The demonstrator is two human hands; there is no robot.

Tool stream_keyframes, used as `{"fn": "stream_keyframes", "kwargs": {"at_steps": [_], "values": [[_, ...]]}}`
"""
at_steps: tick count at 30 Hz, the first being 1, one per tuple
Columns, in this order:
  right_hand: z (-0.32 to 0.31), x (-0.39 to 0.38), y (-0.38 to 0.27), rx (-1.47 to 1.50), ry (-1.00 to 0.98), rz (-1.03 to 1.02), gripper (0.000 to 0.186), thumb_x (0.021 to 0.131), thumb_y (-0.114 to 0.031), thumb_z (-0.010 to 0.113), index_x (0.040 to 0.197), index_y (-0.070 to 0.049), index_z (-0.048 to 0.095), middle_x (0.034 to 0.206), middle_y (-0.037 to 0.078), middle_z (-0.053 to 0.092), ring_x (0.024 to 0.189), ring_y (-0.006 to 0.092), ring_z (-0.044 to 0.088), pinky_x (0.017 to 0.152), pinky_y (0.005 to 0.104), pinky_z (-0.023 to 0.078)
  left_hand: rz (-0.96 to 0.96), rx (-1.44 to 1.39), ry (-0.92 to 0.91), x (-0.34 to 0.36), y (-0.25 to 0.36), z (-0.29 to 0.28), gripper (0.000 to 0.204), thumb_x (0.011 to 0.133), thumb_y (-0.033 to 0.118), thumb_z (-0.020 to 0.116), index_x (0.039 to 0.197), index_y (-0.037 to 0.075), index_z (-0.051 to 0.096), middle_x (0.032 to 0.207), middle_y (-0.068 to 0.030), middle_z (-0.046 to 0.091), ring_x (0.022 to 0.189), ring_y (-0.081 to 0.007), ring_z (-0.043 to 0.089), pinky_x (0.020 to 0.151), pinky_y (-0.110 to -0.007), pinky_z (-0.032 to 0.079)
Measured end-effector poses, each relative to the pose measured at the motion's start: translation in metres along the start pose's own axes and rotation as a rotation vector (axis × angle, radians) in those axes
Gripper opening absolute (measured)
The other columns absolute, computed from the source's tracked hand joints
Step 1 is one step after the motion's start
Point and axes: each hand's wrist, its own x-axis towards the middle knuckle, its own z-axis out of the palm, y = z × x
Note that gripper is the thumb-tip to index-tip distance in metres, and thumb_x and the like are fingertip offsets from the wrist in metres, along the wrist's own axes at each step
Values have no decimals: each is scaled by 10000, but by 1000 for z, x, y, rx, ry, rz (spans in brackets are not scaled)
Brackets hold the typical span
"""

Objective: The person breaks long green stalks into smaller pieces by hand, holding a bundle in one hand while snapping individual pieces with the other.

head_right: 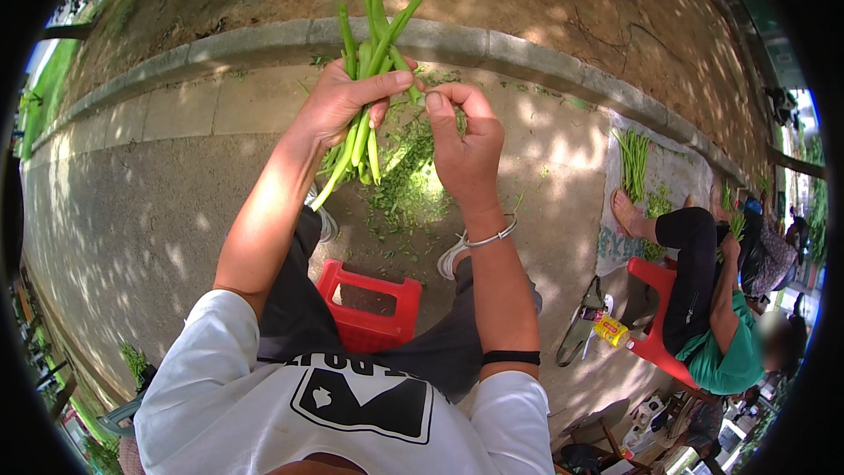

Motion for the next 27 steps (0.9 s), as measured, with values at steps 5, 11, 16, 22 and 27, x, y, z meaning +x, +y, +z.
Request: {"fn": "stream_keyframes", "kwargs": {"at_steps": [5, 11, 16, 22, 27], "values": [[5, -4, 4, -79, 67, -166, 107, 879, -105, 573, 902, -1, 566, 810, 15, 551, 745, 77, 488, 665, 215, 409, -54, -2, 15, 1, -2, -2, 215, 742, 84, 714, 899, -26, 616, 713, -85, 627, 449, -68, 492, 378, -194, 378], [-1, -1, -2, -74, 158, -219, 85, 848, -53, 591, 907, 6, 572, 831, 26, 564, 759, 90, 510, 686, 219, 421, -81, -39, 48, 4, -6, -6, 232, 740, 63, 706, 926, -34, 607, 723, -85, 625, 442, -62, 490, 364, -192, 379], [-13, 5, -2, -131, 22, -162, 92, 829, -24, 595, 915, 7, 585, 848, 32, 583, 795, 95, 557, 731, 221, 454, -77, -107, 49, 6, -1, -10, 260, 743, 26, 685, 972, -46, 588, 748, -77, 618, 438, -58, 490, 364, -193, 387], [-5, 4, -10, -42, 14, 64, 95, 847, -46, 578, 926, 5, 588, 838, 61, 640, 809, 107, 594, 735, 250, 476, -47, -49, 60, 6, -4, -7, 244, 735, 21, 686, 951, -48, 595, 724, -74, 616, 437, -65, 493, 362, -198, 380], [-8, 7, -1, -436, -7, -285, 119, 824, -48, 583, 930, 5, 594, 839, 102, 649, 830, 204, 620, 739, 292, 481, -7, 15, 60, 7, -6, -7, 215, 729, 25, 691, 915, -44, 607, 688, -65, 612, 427, -73, 491, 361, -203, 375]]}}
